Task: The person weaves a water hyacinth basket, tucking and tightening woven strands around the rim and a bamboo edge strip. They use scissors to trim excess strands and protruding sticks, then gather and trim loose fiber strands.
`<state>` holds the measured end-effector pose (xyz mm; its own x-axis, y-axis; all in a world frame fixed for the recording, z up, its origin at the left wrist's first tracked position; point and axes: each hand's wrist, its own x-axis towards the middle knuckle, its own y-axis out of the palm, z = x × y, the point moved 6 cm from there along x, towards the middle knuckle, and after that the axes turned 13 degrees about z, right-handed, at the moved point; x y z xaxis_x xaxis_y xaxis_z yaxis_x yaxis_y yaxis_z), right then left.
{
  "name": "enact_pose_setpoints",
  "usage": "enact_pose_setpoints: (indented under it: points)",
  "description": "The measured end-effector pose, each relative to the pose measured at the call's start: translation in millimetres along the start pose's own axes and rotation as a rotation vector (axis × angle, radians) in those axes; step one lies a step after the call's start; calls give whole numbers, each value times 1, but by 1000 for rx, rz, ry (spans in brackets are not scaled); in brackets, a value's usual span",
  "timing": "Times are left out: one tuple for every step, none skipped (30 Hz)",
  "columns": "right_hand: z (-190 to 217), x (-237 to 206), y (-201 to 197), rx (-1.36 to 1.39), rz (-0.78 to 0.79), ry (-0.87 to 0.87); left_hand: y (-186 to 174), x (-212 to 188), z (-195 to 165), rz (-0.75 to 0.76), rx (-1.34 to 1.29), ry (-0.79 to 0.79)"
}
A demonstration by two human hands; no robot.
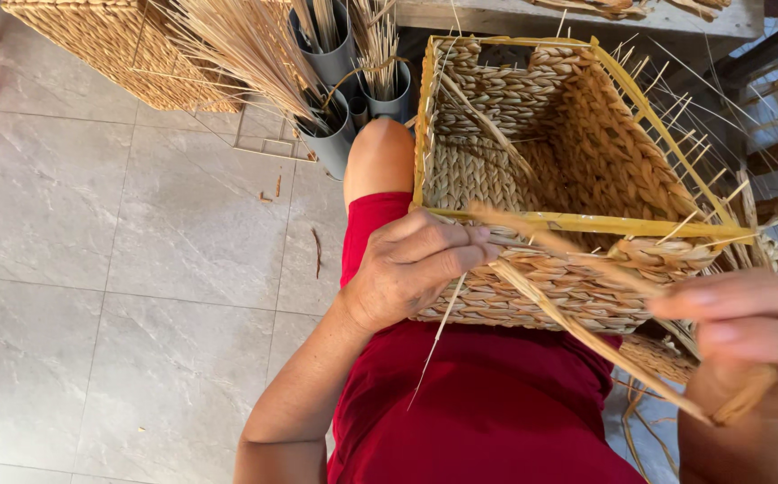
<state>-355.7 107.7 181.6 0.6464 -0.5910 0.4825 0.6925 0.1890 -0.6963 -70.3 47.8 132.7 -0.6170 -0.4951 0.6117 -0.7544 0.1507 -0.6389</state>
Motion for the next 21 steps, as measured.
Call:
enact_pose_setpoints:
  points:
    - [2, 0, 3, -10, 8, 4, 1, -1, 1, 1, -4, 1]
    - [2, 1, 7, -24, 20, 13, 2, -1, 1, 0, -8, 2]
    - [4, 1, 12, -45, 20, 32, 1, -2, 2, -2, -13, 0]
    - [7, 0, 11, -35, 61, 24, 1, -2, 2, -2, -15, -6]
    - [10, 0, 7, -25, 102, 15, 1, -3, 2, -2, -16, -11]
    - [14, 0, 5, -16, 143, 5, 0, -3, 3, -3, -17, -16]
    - [17, -1, 3, -34, 154, 46, 0, -3, 3, -3, -13, -13]
    - [22, -3, 2, -52, 164, 88, -1, -4, 3, -2, -11, -11]
    - [26, -3, 1, -71, 172, 131, -1, -3, 3, 1, -9, -6]
    - [27, 0, 1, -49, 197, 99, -1, -3, 3, 6, -8, -3]
    - [27, 5, 2, -28, 222, 66, -1, -3, 3, 12, -7, 0]
    - [30, 10, 5, -7, 247, 31, -1, -3, 3, 16, -4, 2]
    - [31, 13, 6, -55, 180, 109, -1, -2, 4, 20, -3, 2]
    - [38, 16, 11, -103, 111, 186, -1, -2, 4, 24, -2, 3]
    - [43, 20, 15, -151, 42, 265, -1, -2, 4, 29, -2, 3]
    - [45, 28, 19, -142, 28, 246, -1, -2, 4, 30, 0, 7]
    - [45, 37, 21, -133, 14, 226, 0, -2, 3, 29, 2, 12]
    - [47, 45, 22, -125, -1, 206, 0, -2, 3, 28, 4, 17]
    - [48, 52, 24, -122, 20, 225, 0, -2, 4, 32, 1, 16]
    - [50, 59, 26, -118, 41, 245, 0, -3, 4, 35, -2, 13]
    - [50, 65, 29, -115, 63, 265, 0, -3, 4, 37, -7, 11]
